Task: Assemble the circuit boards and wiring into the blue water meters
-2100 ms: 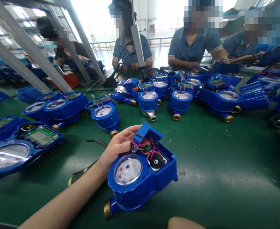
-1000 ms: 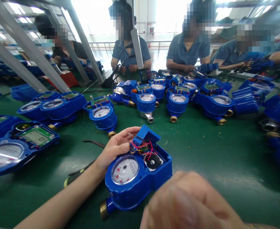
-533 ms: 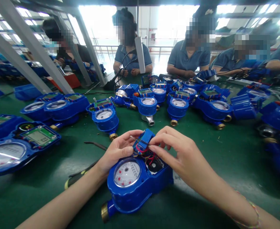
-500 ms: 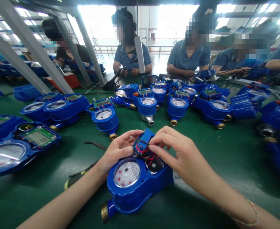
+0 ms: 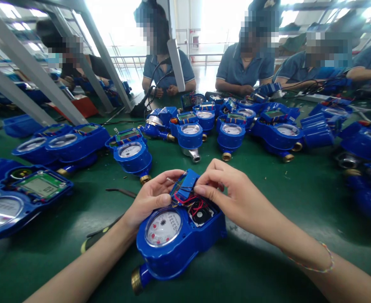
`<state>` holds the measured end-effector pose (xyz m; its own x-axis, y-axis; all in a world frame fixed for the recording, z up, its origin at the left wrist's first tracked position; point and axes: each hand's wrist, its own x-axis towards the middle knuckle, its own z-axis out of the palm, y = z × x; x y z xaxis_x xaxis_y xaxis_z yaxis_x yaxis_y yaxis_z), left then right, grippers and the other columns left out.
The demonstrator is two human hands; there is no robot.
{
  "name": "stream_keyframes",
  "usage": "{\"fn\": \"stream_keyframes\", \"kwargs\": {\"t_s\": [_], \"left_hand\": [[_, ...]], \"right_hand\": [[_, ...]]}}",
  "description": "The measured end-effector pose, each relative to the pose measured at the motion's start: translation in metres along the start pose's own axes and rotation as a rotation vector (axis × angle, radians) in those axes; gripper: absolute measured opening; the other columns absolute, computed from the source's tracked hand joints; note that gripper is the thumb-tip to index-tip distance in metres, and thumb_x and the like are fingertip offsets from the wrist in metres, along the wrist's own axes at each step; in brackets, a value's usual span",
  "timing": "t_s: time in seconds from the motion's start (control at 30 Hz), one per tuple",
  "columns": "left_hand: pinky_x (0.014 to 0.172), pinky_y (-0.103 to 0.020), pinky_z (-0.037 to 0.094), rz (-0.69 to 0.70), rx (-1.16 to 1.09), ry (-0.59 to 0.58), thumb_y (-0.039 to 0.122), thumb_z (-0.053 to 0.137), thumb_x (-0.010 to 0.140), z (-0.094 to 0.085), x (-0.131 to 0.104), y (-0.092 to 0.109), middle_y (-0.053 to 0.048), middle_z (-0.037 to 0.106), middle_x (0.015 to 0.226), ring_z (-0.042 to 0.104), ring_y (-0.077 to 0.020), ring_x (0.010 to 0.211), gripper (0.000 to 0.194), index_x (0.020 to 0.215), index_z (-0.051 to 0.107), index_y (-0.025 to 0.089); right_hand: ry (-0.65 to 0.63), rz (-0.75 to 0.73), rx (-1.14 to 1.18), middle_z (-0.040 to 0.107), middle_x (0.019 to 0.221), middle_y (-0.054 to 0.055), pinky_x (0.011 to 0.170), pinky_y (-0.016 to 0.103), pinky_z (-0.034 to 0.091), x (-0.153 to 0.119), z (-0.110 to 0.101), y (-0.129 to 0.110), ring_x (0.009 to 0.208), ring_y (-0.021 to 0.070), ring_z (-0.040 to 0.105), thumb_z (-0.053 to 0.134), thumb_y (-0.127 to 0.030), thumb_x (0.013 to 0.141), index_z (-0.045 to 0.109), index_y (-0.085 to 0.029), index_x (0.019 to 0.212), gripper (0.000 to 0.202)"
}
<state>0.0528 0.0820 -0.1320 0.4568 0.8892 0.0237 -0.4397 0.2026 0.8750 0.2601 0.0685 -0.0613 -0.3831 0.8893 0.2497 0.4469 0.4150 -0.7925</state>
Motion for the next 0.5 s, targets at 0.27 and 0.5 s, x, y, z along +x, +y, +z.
{"fn": "stream_keyframes", "kwargs": {"t_s": [0.27, 0.5], "left_hand": [[0.087, -0.030, 0.055, 0.029, 0.010, 0.057, 0.029, 0.083, 0.070, 0.003, 0.000, -0.002, -0.009, 0.073, 0.111, 0.068, -0.0265, 0.102, 0.050, 0.117, 0.067, 0.020], [0.086, -0.030, 0.056, 0.030, 0.041, 0.076, 0.030, 0.084, 0.069, -0.001, 0.001, -0.003, -0.010, 0.072, 0.111, 0.068, -0.0271, 0.103, 0.054, 0.119, 0.066, 0.019]], "right_hand": [[0.038, -0.065, -0.178, 0.058, 0.086, 0.001, 0.069, 0.029, 0.044, 0.005, -0.030, 0.005, 0.078, 0.0155, 0.057, 0.075, -0.021, 0.086, 0.070, -0.018, 0.082, 0.007], [-0.272, -0.087, -0.371, 0.067, 0.088, 0.002, 0.072, 0.031, 0.045, -0.001, -0.068, 0.007, 0.082, 0.0205, 0.062, 0.069, -0.043, 0.089, 0.070, -0.021, 0.085, 0.023]]}}
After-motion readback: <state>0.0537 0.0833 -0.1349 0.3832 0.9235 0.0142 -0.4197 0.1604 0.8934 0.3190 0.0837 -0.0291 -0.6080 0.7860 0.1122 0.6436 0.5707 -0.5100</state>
